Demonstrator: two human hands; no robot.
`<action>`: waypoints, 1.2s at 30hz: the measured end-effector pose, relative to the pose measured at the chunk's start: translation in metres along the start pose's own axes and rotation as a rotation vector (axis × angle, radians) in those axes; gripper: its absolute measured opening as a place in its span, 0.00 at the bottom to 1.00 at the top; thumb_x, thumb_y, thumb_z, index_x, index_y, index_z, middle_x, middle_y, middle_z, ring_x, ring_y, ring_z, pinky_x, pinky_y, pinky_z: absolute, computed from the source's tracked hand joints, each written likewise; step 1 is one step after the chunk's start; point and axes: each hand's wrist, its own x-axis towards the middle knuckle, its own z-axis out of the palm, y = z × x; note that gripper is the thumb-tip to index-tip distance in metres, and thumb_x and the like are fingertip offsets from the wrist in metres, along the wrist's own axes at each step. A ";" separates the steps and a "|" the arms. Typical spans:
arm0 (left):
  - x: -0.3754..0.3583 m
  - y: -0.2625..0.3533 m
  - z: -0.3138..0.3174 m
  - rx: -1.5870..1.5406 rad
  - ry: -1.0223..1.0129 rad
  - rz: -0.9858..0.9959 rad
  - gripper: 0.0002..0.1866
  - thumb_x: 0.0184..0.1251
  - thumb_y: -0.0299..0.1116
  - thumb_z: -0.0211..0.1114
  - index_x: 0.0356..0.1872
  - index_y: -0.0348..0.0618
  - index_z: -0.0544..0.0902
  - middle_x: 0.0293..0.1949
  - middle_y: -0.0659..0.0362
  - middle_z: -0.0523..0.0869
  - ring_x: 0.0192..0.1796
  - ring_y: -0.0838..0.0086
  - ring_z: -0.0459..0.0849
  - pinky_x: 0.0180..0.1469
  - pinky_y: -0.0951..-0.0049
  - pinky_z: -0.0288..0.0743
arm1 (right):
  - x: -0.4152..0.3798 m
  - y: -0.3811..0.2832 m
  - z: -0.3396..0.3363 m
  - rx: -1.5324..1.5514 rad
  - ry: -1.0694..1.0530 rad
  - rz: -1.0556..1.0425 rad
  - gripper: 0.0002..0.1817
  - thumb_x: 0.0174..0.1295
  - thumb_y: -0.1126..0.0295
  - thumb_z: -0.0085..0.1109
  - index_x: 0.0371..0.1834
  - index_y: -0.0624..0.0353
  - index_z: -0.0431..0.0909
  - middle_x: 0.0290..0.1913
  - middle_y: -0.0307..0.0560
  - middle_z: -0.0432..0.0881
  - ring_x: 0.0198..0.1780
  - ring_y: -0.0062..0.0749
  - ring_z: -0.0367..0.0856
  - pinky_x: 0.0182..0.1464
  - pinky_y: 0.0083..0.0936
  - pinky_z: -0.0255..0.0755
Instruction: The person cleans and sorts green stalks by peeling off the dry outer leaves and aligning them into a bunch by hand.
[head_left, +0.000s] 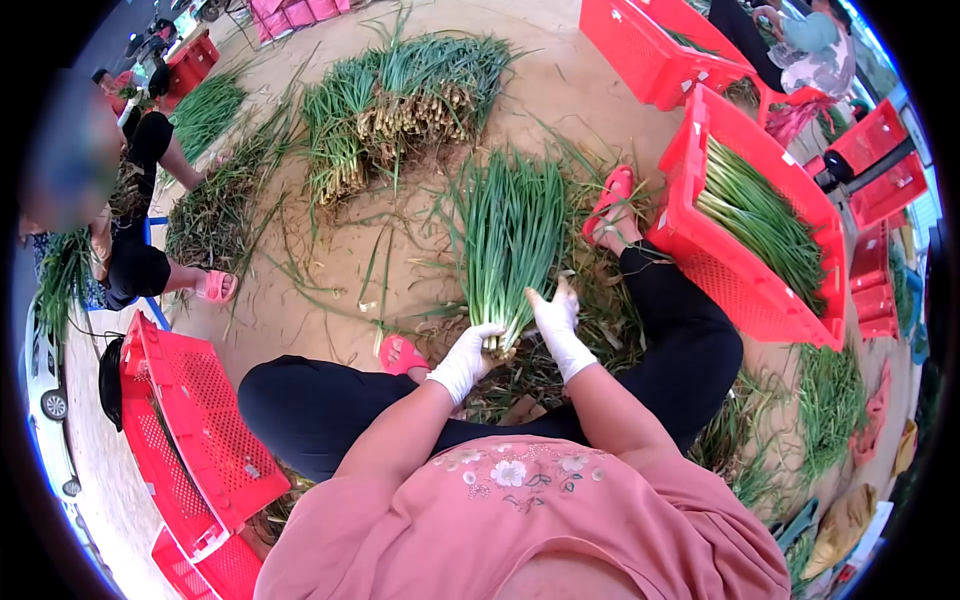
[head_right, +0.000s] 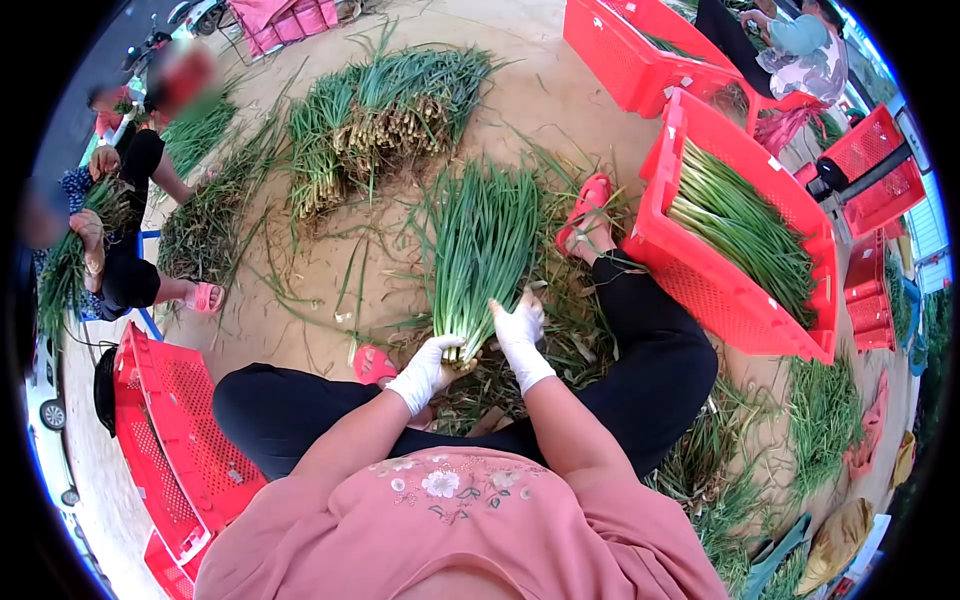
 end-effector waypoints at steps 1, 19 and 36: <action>-0.004 0.001 0.003 -0.001 -0.016 0.008 0.16 0.51 0.26 0.59 0.44 0.38 0.75 0.39 0.50 0.81 0.41 0.58 0.80 0.45 0.57 0.74 | 0.013 -0.003 -0.006 0.002 -0.049 -0.098 0.30 0.47 0.49 0.63 0.52 0.51 0.74 0.64 0.52 0.61 0.65 0.49 0.55 0.62 0.45 0.53; -0.006 0.001 0.004 0.076 -0.047 -0.053 0.21 0.49 0.21 0.56 0.49 0.33 0.72 0.43 0.48 0.80 0.44 0.56 0.80 0.47 0.54 0.76 | -0.024 -0.036 -0.033 0.868 -0.531 0.056 0.06 0.65 0.71 0.47 0.39 0.64 0.69 0.32 0.44 0.76 0.34 0.28 0.77 0.35 0.27 0.76; -0.005 0.002 -0.011 -0.064 -0.078 0.006 0.23 0.41 0.22 0.51 0.46 0.31 0.73 0.43 0.45 0.78 0.46 0.51 0.77 0.53 0.41 0.67 | -0.013 -0.009 -0.011 -0.082 -0.481 -0.348 0.16 0.48 0.61 0.63 0.36 0.62 0.80 0.34 0.55 0.81 0.39 0.43 0.80 0.43 0.31 0.71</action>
